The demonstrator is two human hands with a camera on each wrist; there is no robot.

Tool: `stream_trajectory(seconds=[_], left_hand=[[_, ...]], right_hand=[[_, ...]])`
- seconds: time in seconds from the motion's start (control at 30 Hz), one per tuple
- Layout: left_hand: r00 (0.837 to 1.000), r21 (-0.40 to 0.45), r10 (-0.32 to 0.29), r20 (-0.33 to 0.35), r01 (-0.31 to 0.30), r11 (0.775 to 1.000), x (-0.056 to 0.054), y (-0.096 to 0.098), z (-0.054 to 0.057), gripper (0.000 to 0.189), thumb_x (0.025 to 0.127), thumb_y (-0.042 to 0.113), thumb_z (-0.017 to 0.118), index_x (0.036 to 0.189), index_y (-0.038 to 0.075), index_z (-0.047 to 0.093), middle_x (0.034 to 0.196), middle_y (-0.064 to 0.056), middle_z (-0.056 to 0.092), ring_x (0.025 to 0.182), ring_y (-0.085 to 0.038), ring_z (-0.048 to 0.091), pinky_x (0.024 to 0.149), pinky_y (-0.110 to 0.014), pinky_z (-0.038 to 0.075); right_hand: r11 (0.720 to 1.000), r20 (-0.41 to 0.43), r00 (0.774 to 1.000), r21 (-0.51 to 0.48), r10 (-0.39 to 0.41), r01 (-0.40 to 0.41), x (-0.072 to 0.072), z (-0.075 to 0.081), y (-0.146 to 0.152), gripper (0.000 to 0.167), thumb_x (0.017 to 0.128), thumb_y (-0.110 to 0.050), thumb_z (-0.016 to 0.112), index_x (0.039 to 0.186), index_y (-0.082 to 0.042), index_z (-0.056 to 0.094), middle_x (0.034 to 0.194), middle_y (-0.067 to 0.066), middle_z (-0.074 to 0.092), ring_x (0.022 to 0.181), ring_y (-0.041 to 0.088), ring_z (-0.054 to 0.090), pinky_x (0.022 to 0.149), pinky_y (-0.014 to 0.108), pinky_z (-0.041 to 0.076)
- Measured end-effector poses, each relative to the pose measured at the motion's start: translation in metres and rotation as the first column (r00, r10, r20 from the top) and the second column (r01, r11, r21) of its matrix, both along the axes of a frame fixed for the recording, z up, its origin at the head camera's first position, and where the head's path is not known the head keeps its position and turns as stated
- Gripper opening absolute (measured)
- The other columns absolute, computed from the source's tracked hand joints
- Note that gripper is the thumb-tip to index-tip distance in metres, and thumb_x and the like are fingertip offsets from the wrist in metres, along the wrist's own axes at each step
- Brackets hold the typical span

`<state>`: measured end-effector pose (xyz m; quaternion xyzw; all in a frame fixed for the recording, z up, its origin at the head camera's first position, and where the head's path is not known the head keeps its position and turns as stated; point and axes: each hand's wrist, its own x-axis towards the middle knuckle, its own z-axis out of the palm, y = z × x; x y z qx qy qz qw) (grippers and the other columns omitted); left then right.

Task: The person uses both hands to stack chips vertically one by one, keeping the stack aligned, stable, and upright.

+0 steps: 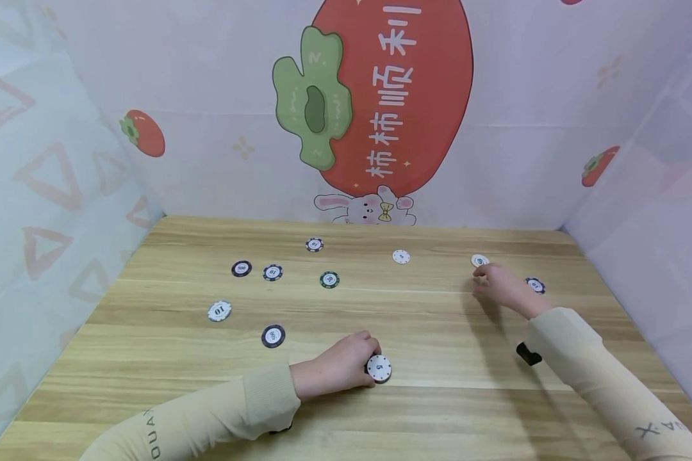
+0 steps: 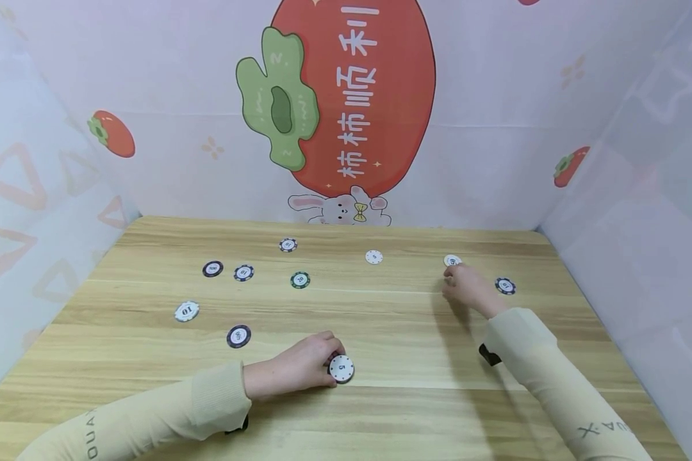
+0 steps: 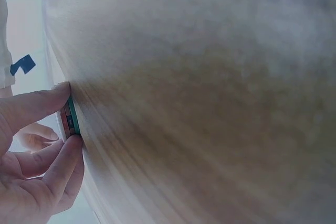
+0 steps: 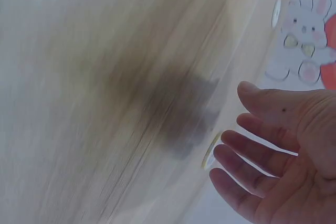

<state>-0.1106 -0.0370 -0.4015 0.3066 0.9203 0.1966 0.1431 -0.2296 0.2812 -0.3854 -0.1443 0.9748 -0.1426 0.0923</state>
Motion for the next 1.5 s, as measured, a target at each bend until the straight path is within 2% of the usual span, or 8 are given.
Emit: stream_trajectory(seconds=[0.2, 0.57, 0.97, 1.2, 1.5], left_hand=[[1.0, 0.005, -0.01, -0.017, 0.01, 1.0, -0.001, 0.0, -0.001, 0.033, 0.067, 0.018, 0.08, 0.093, 0.008, 0.062, 0.084, 0.005, 0.05, 0.075, -0.004, 0.048, 0.07, -0.016, 0.043], [1.0, 0.002, -0.006, -0.007, 0.006, 1.0, 0.0, 0.0, 0.001, 0.033, 0.068, 0.018, 0.079, 0.094, 0.008, 0.062, 0.085, 0.005, 0.051, 0.075, -0.004, 0.048, 0.07, -0.017, 0.043], [1.0, -0.001, -0.007, -0.012, 0.007, 1.0, -0.001, -0.001, -0.002, 0.033, 0.068, 0.018, 0.079, 0.094, 0.008, 0.062, 0.085, 0.005, 0.051, 0.076, -0.003, 0.048, 0.07, -0.016, 0.043], [1.0, 0.002, -0.006, -0.012, 0.006, 1.0, -0.001, 0.0, -0.001, 0.033, 0.067, 0.018, 0.079, 0.094, 0.008, 0.062, 0.085, 0.005, 0.051, 0.077, -0.004, 0.048, 0.071, -0.016, 0.043], [1.0, 0.0, 0.002, 0.0, -0.002, 1.0, 0.0, 0.0, 0.0, 0.034, 0.068, 0.018, 0.079, 0.095, 0.008, 0.062, 0.086, 0.005, 0.051, 0.077, -0.004, 0.048, 0.071, -0.017, 0.043]], right_hand=[[0.999, -0.005, 0.999, 0.018, -0.037, 0.037, -0.004, 0.001, 0.017, 0.036, 0.084, -0.01, 0.059, 0.11, 0.015, 0.052, 0.113, 0.037, 0.049, 0.101, 0.05, 0.049, 0.082, 0.055, 0.041], [0.996, -0.05, 0.996, 0.051, -0.073, 0.075, -0.008, 0.001, 0.049, 0.044, 0.083, -0.012, 0.057, 0.108, 0.022, 0.047, 0.106, 0.04, 0.051, 0.098, 0.054, 0.047, 0.084, 0.057, 0.039], [0.988, 0.004, 0.993, 0.092, -0.122, 0.121, -0.008, 0.0, 0.075, 0.054, 0.084, -0.015, 0.056, 0.114, 0.026, 0.039, 0.115, 0.044, 0.041, 0.105, 0.057, 0.039, 0.088, 0.059, 0.035], [0.987, 0.022, 0.991, 0.095, -0.132, 0.129, -0.009, -0.002, 0.082, 0.053, 0.084, -0.014, 0.055, 0.116, 0.025, 0.038, 0.115, 0.044, 0.041, 0.105, 0.058, 0.039, 0.087, 0.06, 0.035], [0.988, 0.008, 0.994, 0.11, -0.111, 0.109, -0.009, -0.004, 0.081, 0.041, 0.085, -0.008, 0.055, 0.111, 0.022, 0.045, 0.108, 0.04, 0.049, 0.1, 0.055, 0.045, 0.083, 0.058, 0.039]])
